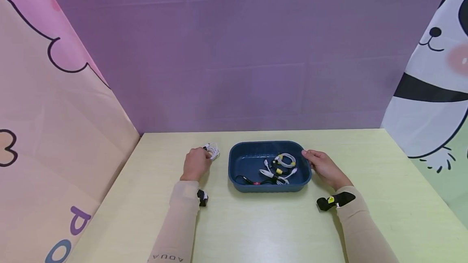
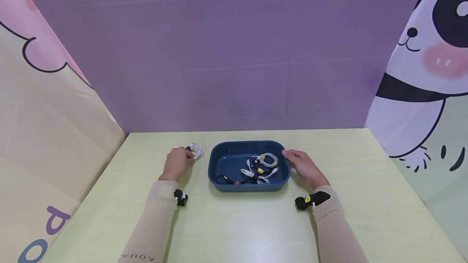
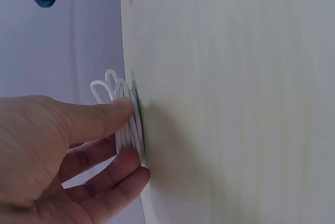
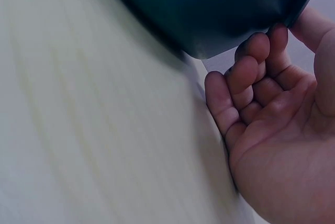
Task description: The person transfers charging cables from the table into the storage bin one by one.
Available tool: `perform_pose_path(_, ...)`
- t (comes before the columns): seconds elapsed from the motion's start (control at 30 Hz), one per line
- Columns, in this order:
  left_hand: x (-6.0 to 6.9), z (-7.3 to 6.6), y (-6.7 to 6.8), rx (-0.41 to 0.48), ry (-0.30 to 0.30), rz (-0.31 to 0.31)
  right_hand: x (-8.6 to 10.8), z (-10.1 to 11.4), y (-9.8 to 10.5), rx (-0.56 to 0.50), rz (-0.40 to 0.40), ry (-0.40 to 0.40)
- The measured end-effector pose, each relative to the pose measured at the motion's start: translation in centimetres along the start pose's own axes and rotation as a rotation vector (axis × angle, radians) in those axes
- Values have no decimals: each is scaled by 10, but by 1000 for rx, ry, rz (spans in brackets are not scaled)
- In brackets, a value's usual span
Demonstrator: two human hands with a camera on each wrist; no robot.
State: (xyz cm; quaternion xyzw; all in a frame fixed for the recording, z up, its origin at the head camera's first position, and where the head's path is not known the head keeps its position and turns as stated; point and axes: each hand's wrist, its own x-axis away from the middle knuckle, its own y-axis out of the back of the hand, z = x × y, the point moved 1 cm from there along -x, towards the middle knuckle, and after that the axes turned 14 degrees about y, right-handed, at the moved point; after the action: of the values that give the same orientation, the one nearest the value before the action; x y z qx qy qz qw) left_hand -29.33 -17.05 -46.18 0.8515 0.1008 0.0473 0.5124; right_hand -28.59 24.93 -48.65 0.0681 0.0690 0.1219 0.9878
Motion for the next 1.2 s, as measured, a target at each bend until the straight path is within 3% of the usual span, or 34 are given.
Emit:
perform_pose_path(0.8, -1, 1, -2, -3, 49, 28, 2, 3, -2, -4, -1, 3)
perform_pose_path(1.2, 2, 5, -1, 119, 75, 0, 1, 2, -1, -1, 3, 13)
